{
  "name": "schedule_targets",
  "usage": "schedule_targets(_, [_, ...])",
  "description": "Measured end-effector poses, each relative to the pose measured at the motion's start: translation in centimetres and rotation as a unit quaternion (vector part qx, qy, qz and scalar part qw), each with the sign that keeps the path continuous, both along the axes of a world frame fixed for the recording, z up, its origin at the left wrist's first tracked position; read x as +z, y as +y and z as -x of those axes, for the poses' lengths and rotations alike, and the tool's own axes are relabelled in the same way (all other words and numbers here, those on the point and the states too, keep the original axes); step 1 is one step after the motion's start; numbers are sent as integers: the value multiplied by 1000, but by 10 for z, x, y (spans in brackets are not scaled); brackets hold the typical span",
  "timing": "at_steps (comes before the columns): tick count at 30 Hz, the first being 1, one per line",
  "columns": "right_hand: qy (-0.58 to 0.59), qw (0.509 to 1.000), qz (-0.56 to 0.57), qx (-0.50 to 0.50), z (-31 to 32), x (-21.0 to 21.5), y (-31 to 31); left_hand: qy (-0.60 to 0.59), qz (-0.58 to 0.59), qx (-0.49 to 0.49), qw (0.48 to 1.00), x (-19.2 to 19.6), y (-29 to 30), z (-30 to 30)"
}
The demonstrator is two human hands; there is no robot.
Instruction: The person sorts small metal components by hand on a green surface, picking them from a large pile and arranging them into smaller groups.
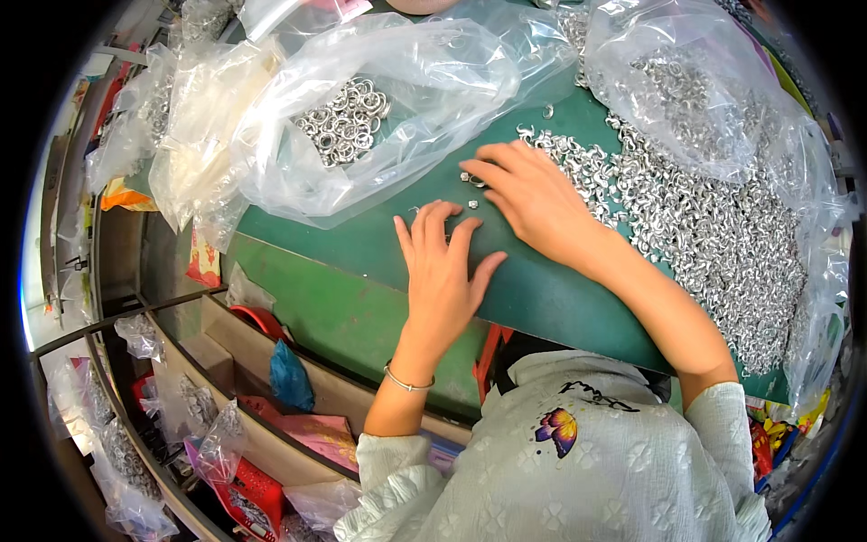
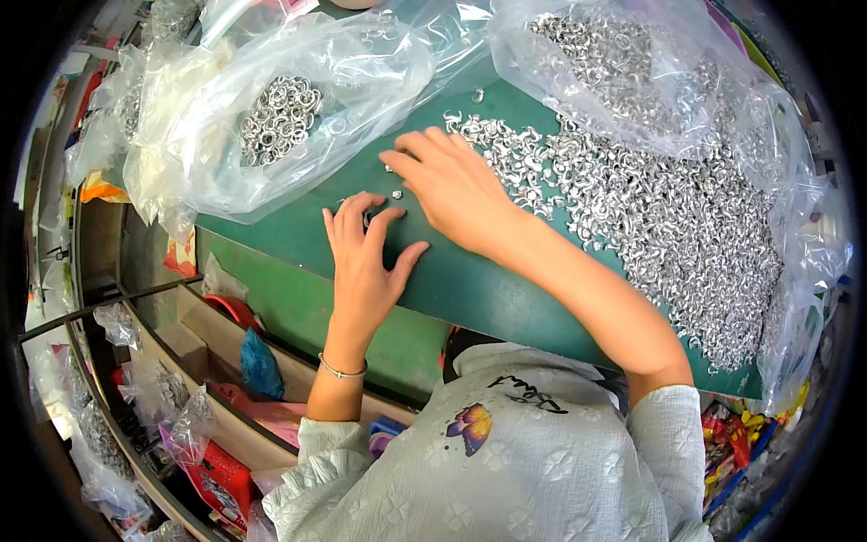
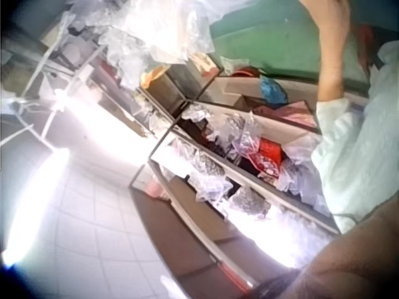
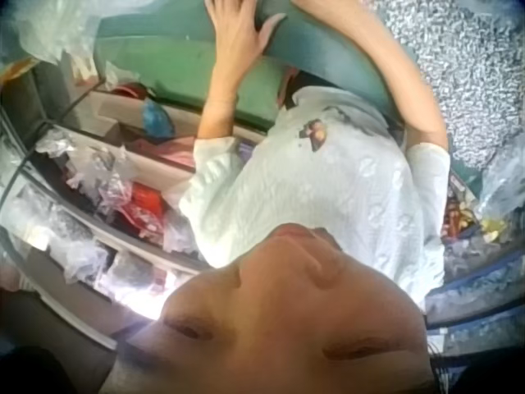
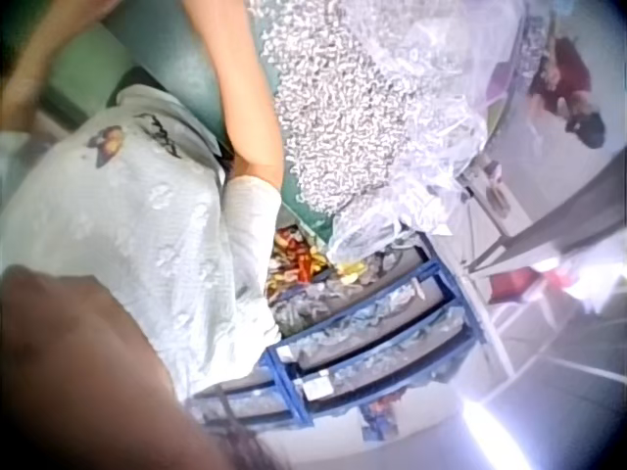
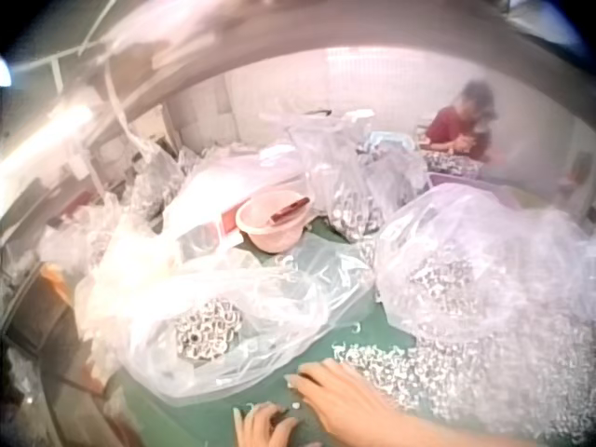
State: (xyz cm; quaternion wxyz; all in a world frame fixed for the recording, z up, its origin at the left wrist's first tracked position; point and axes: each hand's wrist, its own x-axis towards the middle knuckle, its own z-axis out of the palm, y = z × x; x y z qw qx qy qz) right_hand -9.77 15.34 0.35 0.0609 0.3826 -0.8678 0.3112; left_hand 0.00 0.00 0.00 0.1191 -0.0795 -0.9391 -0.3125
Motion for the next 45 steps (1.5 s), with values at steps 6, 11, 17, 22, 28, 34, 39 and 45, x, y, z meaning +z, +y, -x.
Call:
schedule_targets(6, [-51, 996, -65, -19, -21, -2, 19, 35, -58, 69, 995, -10, -2, 3])
schedule_targets(11, [-68, 997, -39, -5, -25, 6, 25, 34, -19, 39, 998, -2, 0, 3])
schedule_targets(17, [-70, 997, 3, 35, -36, 6, 27, 9, -1, 2, 1000, 5, 7, -4])
schedule_targets(22, [15, 999, -7, -34, -33, 13, 46, 44, 24, 53, 997, -3, -5, 1])
schedule_targets(28, [-32, 998, -49, -17, -75, 34, 102, 53, 16, 116, 992, -10, -8, 2])
schedule_targets(34, [-48, 991, -80, -96, -121, 27, 137, 34, -98, -37, 994, 13, 51, -20])
schedule_targets(39, [-24, 985, -17, -170, -99, 16, 132, -69, -119, -177, 975, 7, 113, -31])
schedule_targets(45, [-83, 990, -31, -108, -124, 19, 141, -11, -68, -237, 969, -6, 110, -25])
